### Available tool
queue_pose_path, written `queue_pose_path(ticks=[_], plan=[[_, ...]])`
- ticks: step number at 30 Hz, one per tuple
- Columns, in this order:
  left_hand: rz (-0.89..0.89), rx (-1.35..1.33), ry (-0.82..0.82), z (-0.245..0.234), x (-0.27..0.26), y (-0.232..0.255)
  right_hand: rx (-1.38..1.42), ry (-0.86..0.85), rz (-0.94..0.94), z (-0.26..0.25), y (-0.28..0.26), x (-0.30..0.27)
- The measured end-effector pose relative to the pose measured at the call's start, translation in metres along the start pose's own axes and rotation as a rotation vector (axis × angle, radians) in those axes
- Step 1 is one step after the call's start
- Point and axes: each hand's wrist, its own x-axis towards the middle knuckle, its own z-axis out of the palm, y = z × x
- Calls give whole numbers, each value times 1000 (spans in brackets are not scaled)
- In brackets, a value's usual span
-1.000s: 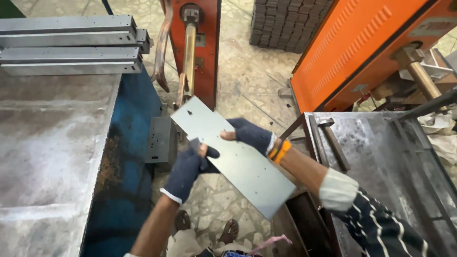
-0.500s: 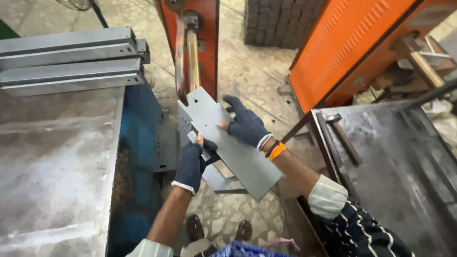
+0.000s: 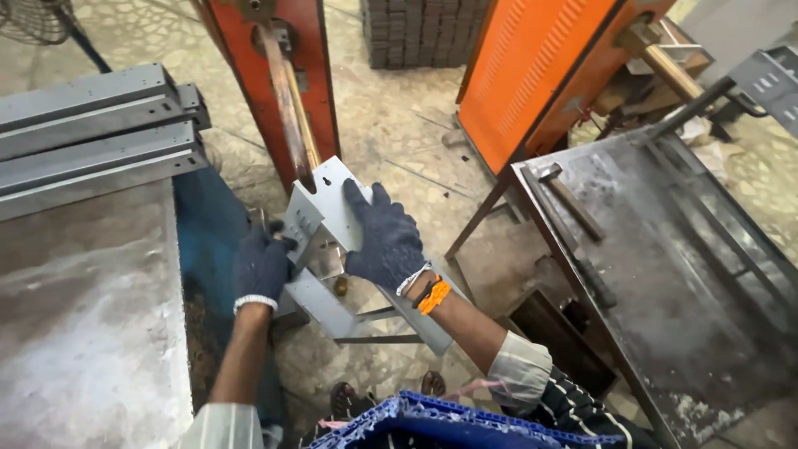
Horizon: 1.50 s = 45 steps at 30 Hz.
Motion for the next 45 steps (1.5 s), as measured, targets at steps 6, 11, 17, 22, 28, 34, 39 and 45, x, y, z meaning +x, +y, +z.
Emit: queue_pose_path(ticks=[6, 11, 17, 22, 28, 34, 39, 45], plan=[[296, 283, 79, -14, 16, 49, 106, 19, -13, -2, 3, -2], [432, 332, 79, -8, 24, 48, 115, 76, -95, -9, 6, 0], [516, -4, 20, -7, 21, 37, 55, 56, -105, -17, 7, 8], [254, -177, -87, 6, 29, 31, 20, 110, -162, -11, 11, 8], [350, -249, -72, 22, 32, 24, 29, 77, -140, -9, 7, 6], [358, -462, -92, 28, 30, 29, 94, 38, -97, -12, 4, 4], [308, -338, 2, 30, 32, 32, 79, 100, -96, -7, 5, 6], [234, -327, 57, 38, 36, 25, 72, 125, -95, -5, 4, 7]])
